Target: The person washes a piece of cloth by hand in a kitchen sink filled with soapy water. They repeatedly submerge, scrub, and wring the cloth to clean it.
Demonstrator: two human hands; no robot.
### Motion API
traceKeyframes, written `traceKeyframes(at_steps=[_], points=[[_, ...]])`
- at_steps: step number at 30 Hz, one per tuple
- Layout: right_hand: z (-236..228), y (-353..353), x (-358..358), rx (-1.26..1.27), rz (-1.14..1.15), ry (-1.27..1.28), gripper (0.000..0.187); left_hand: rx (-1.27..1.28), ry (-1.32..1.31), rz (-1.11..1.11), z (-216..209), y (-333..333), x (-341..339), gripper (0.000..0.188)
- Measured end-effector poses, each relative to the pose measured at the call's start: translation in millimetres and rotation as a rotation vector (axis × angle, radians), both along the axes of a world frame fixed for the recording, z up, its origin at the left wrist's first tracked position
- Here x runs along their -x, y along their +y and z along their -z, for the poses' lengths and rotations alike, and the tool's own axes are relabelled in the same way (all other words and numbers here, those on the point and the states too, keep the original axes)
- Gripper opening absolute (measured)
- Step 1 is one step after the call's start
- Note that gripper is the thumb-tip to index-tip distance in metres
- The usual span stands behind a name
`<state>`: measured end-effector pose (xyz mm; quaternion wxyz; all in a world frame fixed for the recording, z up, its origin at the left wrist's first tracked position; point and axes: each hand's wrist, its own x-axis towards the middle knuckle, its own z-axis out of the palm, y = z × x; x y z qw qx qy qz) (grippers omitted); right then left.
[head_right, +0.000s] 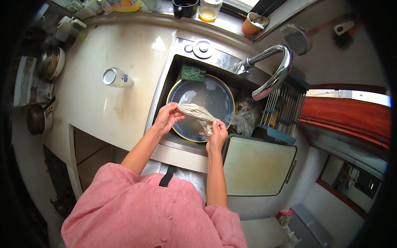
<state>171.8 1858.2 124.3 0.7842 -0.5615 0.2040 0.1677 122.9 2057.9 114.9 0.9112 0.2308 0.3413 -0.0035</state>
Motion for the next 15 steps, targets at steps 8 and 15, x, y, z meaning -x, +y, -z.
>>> traceKeyframes(at_steps=[8,15], points=[[-11.9,7.8,-5.8,-0.145,-0.028,-0.069,0.010,0.215,0.152,0.082,4.7,-5.6,0.6,0.029],[-24.3,10.0,-9.1,-0.177,-0.089,-0.082,0.010,-0.119,0.238,0.475,5.8,-18.9,-4.1,0.028]])
